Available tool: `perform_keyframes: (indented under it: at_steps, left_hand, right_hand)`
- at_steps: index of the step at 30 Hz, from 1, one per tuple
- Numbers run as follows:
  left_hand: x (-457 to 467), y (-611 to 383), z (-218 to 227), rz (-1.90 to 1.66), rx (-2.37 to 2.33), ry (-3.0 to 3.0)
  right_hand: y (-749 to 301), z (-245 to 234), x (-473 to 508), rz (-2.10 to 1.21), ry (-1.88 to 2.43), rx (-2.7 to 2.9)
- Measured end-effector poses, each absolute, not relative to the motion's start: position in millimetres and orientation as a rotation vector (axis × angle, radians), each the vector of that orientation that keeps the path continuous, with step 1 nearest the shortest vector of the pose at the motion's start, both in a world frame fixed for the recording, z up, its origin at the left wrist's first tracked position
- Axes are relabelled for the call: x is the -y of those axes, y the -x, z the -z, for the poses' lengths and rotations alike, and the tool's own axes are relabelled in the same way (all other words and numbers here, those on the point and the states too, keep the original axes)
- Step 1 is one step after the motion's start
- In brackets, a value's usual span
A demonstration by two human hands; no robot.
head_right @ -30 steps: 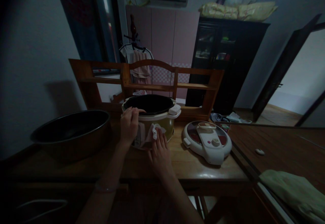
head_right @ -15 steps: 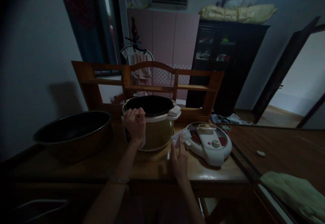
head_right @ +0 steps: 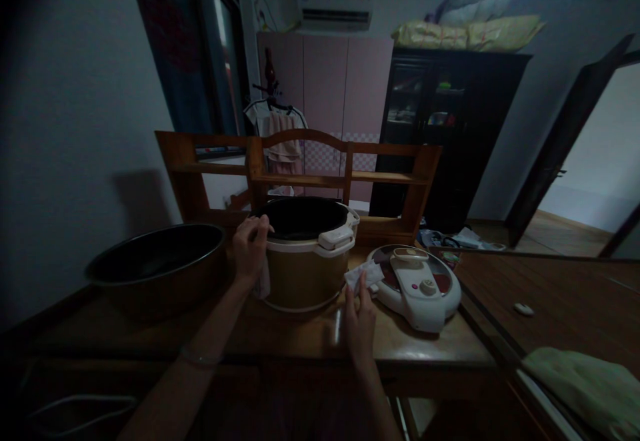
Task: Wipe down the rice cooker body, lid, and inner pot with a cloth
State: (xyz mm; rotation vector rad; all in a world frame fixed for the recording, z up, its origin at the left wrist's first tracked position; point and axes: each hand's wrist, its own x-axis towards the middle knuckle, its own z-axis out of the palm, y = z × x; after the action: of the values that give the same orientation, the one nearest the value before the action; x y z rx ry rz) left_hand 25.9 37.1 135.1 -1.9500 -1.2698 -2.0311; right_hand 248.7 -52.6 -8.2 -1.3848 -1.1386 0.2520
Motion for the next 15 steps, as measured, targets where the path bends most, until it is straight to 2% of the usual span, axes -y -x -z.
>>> perform_keyframes:
  at_steps: [15]
  left_hand:
    - [-75,-7,-128,2.236,1.125,2.025]
  right_hand:
    - [-250,19,44,-0.36,1.304,1.247]
